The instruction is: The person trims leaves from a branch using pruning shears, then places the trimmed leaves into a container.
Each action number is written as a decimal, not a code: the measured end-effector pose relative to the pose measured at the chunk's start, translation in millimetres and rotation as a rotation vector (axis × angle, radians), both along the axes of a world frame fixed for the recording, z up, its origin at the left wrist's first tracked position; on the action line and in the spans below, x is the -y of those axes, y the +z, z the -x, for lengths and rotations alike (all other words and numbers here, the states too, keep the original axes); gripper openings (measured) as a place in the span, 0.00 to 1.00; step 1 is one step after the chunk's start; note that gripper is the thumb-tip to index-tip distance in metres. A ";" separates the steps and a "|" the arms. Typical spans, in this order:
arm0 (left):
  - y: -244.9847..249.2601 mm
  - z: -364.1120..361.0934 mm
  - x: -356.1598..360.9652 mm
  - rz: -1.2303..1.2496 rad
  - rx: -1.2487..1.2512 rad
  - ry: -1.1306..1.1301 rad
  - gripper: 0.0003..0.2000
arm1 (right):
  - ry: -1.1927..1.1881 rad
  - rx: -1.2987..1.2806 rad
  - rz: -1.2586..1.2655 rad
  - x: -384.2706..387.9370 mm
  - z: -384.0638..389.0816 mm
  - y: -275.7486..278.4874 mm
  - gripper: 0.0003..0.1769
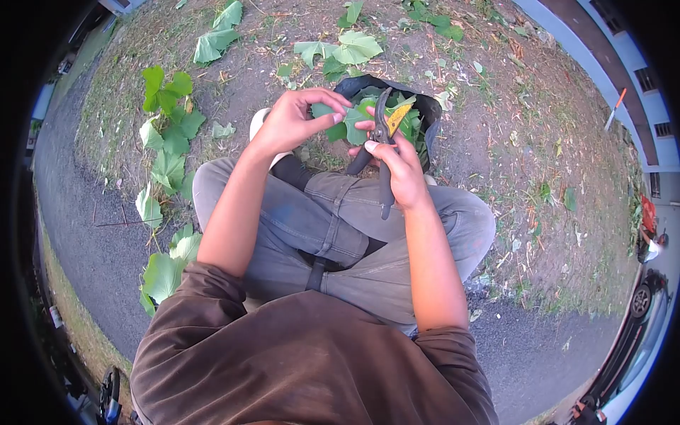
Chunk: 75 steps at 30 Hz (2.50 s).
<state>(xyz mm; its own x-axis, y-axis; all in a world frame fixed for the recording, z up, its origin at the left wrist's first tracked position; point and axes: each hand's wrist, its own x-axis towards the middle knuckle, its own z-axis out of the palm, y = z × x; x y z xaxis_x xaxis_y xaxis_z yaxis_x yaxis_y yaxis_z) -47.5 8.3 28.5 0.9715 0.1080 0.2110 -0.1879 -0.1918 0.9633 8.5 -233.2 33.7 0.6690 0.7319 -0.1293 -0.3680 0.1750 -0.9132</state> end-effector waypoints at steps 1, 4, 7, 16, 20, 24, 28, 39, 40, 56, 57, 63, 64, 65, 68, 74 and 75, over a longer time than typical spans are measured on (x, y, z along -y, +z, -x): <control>-0.1 0.3 -0.8 -0.029 -0.003 -0.011 0.08 | 0.008 0.012 0.005 0.1 0.6 0.7 0.37; -0.1 -0.3 1.0 -0.037 0.025 -0.026 0.15 | 0.047 0.049 0.041 2.6 -1.4 -0.9 0.34; 6.3 1.8 4.6 0.049 -0.017 -0.015 0.21 | 0.080 0.093 0.089 5.2 -2.4 -4.9 0.31; -12.3 -2.7 12.3 0.356 -0.155 -0.022 0.21 | 0.053 0.126 0.069 2.0 1.1 -2.8 0.28; -19.1 -5.7 6.1 0.426 -0.269 -0.027 0.14 | 0.034 0.189 0.056 2.0 1.2 -0.2 0.28; -26.4 -6.7 6.4 0.441 -0.208 -0.008 0.12 | 0.020 0.318 0.053 0.8 3.2 2.2 0.30; -29.8 -7.4 6.0 0.390 -0.195 0.008 0.11 | 0.057 0.348 0.010 1.4 4.5 8.0 0.34; -43.7 -10.5 17.2 0.794 -0.278 -0.009 0.15 | 0.110 0.409 0.153 -2.1 9.6 12.7 0.38; -42.8 -11.2 15.9 0.793 -0.278 -0.011 0.15 | 0.106 0.402 0.123 -1.3 8.1 10.5 0.35; -27.1 -6.9 20.4 0.725 -0.269 -0.004 0.14 | -0.008 0.311 0.009 3.8 -1.0 5.7 0.28; -27.1 -7.5 20.1 0.695 -0.284 -0.007 0.14 | -0.009 0.311 0.011 4.7 -1.3 4.5 0.28; -30.8 -7.5 22.4 0.574 -0.225 0.016 0.13 | 0.051 0.339 0.100 2.2 5.2 4.7 0.27; -31.0 -7.9 23.9 0.575 -0.224 0.016 0.13 | 0.035 0.367 0.136 1.4 6.5 5.3 0.27; -31.1 -8.8 25.1 0.568 -0.227 0.040 0.13 | 0.019 0.396 0.171 0.7 7.0 5.6 0.27; -34.5 -9.2 23.4 0.573 -0.241 0.054 0.13 | -0.026 0.463 0.241 -0.1 6.2 1.2 0.28; -38.6 -10.1 27.7 0.633 -0.272 0.078 0.12 | -0.054 0.893 0.505 -4.5 12.5 16.1 0.33; -41.1 -10.2 28.6 0.676 -0.282 0.111 0.11 | -0.051 0.893 0.504 -6.2 15.7 14.6 0.33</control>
